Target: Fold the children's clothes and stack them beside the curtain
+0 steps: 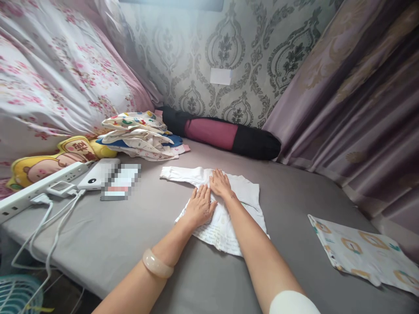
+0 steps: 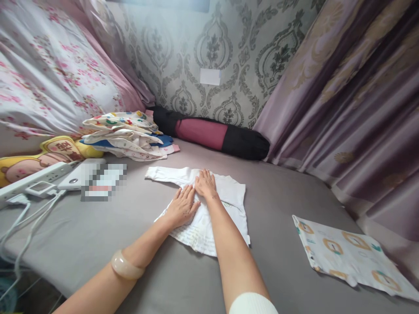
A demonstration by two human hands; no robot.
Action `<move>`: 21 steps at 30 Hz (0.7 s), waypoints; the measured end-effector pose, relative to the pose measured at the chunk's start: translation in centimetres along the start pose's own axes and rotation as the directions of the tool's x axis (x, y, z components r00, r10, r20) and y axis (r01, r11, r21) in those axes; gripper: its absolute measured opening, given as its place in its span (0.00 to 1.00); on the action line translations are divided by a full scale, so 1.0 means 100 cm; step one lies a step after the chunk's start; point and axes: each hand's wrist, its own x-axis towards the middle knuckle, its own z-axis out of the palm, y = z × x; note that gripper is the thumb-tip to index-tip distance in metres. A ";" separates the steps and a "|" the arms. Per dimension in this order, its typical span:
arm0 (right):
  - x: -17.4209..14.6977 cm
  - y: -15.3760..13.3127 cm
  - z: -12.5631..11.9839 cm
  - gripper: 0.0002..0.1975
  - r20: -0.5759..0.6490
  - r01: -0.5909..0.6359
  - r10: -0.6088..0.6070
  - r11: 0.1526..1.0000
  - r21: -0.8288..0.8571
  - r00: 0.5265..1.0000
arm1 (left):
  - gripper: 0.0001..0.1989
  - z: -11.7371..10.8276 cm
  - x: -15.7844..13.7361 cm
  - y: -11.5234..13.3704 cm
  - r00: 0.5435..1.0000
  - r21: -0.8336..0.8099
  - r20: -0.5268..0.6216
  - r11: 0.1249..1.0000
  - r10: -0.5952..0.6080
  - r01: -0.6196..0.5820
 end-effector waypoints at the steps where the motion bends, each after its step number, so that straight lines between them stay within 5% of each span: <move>1: 0.000 0.000 0.000 0.30 -0.005 0.002 -0.002 1.000 -0.001 1.000 | 0.31 0.000 0.000 -0.001 1.000 -0.020 -0.007 1.000 0.002 -0.002; 7: 0.001 -0.001 0.000 0.30 0.000 0.004 -0.004 1.000 -0.007 1.000 | 0.24 0.001 0.004 -0.011 0.989 -0.281 -0.148 0.958 0.018 -0.059; 10: 0.002 -0.002 0.000 0.30 0.018 -0.006 0.007 1.000 -0.016 1.000 | 0.19 0.001 0.011 -0.018 0.951 -0.508 -0.290 0.860 -0.110 -0.055; 13: 0.003 -0.002 0.000 0.30 0.022 -0.009 0.009 1.000 -0.019 1.000 | 0.18 -0.005 0.018 -0.026 0.862 -0.745 -0.336 0.668 -0.379 0.003; 18: 0.004 -0.003 -0.004 0.30 0.060 -0.021 0.023 0.999 -0.034 0.998 | 0.22 -0.021 0.023 -0.042 0.656 -0.983 -0.079 0.170 -0.751 0.077; 21: 0.002 -0.009 -0.008 0.30 0.049 -0.026 0.029 0.998 -0.049 0.998 | 0.22 -0.026 0.023 -0.053 0.545 -0.994 -0.005 0.064 -0.838 0.090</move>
